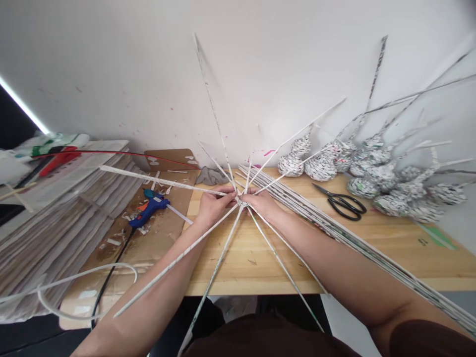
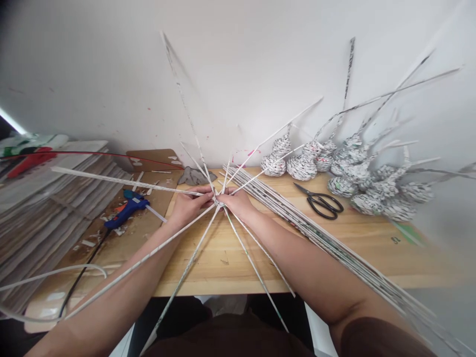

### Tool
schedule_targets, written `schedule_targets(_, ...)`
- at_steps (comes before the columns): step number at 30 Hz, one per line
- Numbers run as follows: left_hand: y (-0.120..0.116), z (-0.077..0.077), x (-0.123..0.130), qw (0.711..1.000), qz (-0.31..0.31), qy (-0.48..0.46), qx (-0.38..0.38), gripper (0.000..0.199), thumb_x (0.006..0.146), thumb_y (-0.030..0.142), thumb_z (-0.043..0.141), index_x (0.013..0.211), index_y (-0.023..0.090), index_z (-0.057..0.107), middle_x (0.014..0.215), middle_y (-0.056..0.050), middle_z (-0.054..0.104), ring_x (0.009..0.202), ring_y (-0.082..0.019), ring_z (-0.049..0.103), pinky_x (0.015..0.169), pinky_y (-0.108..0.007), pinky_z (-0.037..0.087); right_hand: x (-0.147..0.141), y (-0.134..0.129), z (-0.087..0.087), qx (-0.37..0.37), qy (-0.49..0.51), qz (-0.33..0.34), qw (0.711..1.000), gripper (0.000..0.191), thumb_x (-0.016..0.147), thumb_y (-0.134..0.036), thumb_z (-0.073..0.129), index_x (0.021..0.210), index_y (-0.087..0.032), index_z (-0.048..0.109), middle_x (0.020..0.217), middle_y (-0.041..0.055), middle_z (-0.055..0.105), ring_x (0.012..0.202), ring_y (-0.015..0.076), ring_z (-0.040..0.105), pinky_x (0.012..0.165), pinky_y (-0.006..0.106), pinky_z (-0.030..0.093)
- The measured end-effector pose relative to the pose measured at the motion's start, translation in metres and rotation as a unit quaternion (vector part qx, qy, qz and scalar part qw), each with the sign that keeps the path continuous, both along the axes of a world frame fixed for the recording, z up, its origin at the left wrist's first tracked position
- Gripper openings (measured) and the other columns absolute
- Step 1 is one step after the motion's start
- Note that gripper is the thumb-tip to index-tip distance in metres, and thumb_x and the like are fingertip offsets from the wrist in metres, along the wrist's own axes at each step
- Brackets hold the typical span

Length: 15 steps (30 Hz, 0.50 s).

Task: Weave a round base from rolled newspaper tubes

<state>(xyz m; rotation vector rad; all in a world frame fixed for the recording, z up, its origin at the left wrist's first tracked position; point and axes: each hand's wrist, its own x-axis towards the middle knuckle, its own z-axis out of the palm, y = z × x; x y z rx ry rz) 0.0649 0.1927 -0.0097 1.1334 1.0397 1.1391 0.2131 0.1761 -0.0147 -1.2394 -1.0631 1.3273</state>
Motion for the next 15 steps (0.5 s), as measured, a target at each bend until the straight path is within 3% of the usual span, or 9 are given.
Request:
schedule_targets(5, 0.001, 0.0, 0.001, 0.999, 0.008, -0.024, -0.023, 0.04, 0.049, 0.033, 0.087, 0.08, 0.012, 0.073, 0.068, -0.004, 0.07, 0.058, -0.015, 0.063, 0.063, -0.029, 0.056, 0.0, 0.0, -0.001, -0.008, -0.039, -0.009, 0.999, 0.014, 0.061, -0.027, 0.07, 0.057, -0.017, 0.061, 0.048, -0.0001, 0.061, 0.042, 0.0127, 0.054, 0.038, 0.023, 0.038)
schedule_targets(10, 0.005, -0.011, -0.002, 0.999, -0.039, -0.012, -0.008, 0.042, 0.052, 0.031, 0.086, 0.088, 0.014, 0.073, 0.075, -0.005, 0.072, 0.066, -0.017, 0.067, 0.069, -0.028, 0.055, -0.002, -0.002, -0.001, 0.009, -0.037, -0.03, 0.999, 0.019, 0.061, -0.027, 0.07, 0.054, -0.018, 0.055, 0.048, -0.0012, 0.061, 0.042, 0.012, 0.054, 0.039, 0.022, 0.039)
schedule_targets(15, 0.005, -0.016, -0.002, 0.999, -0.019, -0.005, -0.027, 0.041, 0.053, 0.028, 0.085, 0.09, 0.015, 0.073, 0.079, -0.006, 0.074, 0.072, -0.02, 0.069, 0.073, -0.029, 0.054, 0.0, -0.001, -0.003, 0.022, -0.03, -0.031, 0.999, 0.021, 0.061, -0.028, 0.072, 0.054, -0.019, 0.055, 0.049, -0.0015, 0.061, 0.044, 0.0131, 0.056, 0.04, 0.023, 0.039)
